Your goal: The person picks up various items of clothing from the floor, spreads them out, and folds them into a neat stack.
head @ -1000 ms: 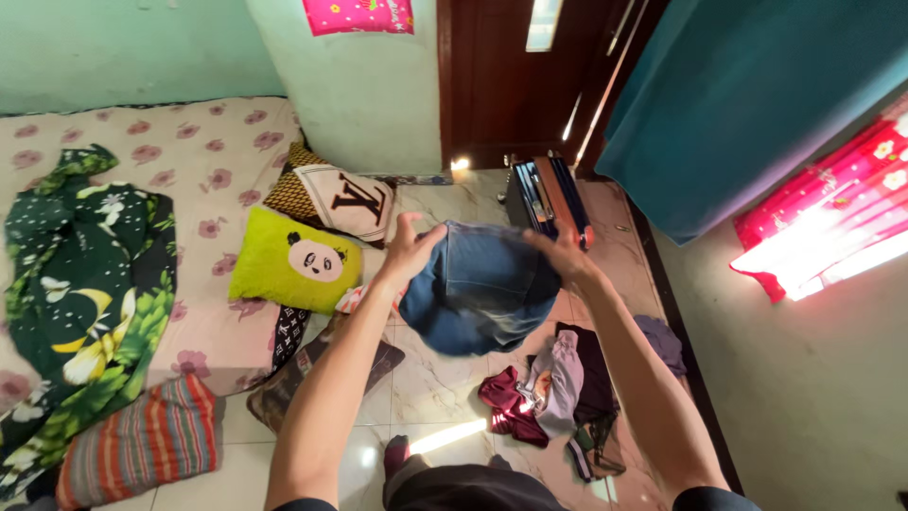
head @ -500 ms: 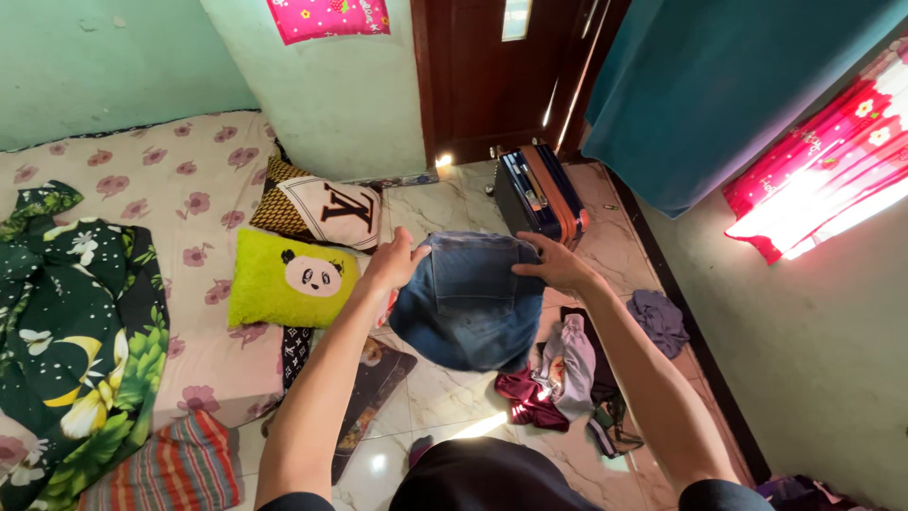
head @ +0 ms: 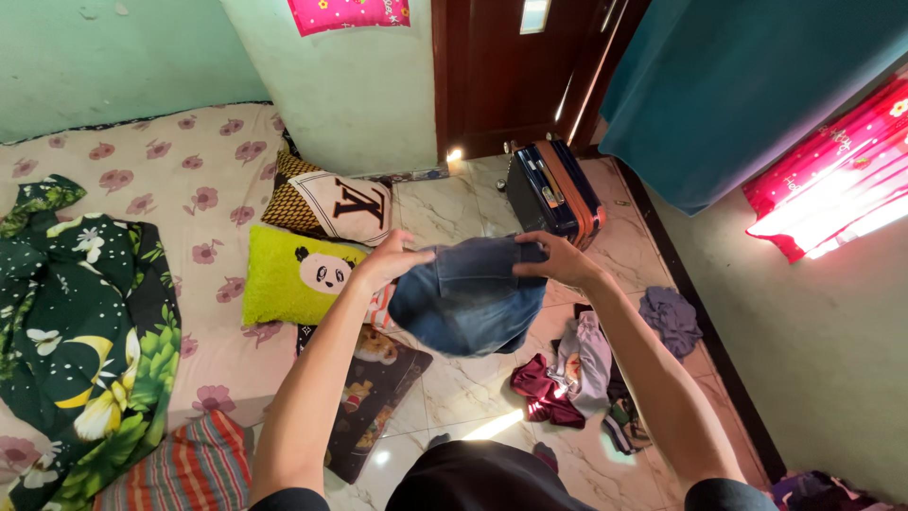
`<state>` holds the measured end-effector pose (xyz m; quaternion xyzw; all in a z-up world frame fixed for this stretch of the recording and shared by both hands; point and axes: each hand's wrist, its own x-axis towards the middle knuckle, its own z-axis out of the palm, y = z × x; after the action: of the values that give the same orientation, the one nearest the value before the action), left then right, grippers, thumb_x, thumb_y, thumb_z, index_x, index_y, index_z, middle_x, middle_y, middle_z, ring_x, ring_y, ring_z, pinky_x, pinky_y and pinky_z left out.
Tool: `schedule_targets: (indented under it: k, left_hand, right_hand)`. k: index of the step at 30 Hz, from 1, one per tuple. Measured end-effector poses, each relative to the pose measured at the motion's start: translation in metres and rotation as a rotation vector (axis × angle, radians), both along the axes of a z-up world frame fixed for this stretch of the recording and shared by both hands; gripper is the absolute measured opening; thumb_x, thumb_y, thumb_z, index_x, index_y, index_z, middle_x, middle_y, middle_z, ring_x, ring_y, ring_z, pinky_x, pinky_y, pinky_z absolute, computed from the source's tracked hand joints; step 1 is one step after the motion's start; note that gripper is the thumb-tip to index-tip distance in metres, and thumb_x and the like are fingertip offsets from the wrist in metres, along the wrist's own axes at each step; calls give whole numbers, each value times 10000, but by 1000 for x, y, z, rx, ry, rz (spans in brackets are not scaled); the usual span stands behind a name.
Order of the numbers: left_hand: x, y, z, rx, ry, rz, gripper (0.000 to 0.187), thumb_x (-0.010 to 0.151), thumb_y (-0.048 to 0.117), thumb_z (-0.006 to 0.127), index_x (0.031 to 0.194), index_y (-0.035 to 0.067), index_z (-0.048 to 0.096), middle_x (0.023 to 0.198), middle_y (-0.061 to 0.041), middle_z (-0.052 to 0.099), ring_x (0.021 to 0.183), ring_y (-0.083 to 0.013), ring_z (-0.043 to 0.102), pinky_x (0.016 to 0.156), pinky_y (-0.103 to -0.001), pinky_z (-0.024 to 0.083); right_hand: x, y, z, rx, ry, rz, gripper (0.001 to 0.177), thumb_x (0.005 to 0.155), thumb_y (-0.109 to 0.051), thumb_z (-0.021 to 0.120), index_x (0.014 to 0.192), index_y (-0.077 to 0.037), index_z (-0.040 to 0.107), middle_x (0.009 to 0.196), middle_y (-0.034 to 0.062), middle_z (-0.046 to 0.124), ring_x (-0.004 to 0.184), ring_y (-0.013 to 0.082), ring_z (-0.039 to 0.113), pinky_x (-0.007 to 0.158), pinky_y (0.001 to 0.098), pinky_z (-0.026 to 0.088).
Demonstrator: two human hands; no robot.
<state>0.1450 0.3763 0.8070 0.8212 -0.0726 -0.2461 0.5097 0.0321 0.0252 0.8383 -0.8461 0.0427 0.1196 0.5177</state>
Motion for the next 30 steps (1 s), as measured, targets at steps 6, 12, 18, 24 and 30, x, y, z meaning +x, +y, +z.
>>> schedule_targets:
  k: [6,12,18,24,30]
  left_hand:
    - [-3,5,17,99,-654,-321,678,527,65,891,1173,109,689,1178,-185,622,1156,-352,585,980,-393,497]
    - [0,8,26,225,-788,-441,399,735,76,744,1133,101,732,1096,-196,702,1075,-381,658,928,-439,537]
    - [-7,7,47,167,-733,-432,280,861,185,702,1112,63,675,1047,-190,748,1018,-367,709,878,-450,558]
    - [24,-1,36,-248,-505,-311,521,944,299,724,1296,63,421,1267,-229,620,1223,-361,611,1018,-423,476]
    - [19,0,82,-350,-229,-246,648,902,344,758,1439,114,475,1453,-130,539,1324,-312,468,1070,-410,405]
  right_hand:
    - [11,15,-11,-268,-263,38,913,547,-177,1022,1373,-78,646,1312,197,582,1224,323,567,1055,396,467]
    - [10,28,-14,-552,-126,-62,896,513,-176,995,1337,-168,643,1254,181,659,1174,342,629,1008,413,493]
    - [6,5,-34,-760,-333,46,439,759,-294,931,1164,-221,779,1242,194,634,1228,377,569,1030,443,487]
    - [-2,-6,23,-481,-50,16,589,816,-355,836,1357,-216,649,1206,80,688,1119,247,627,1007,469,497]
    - [-8,1,62,424,-255,-200,471,835,-163,772,1259,-66,591,1043,125,651,961,231,680,938,420,596]
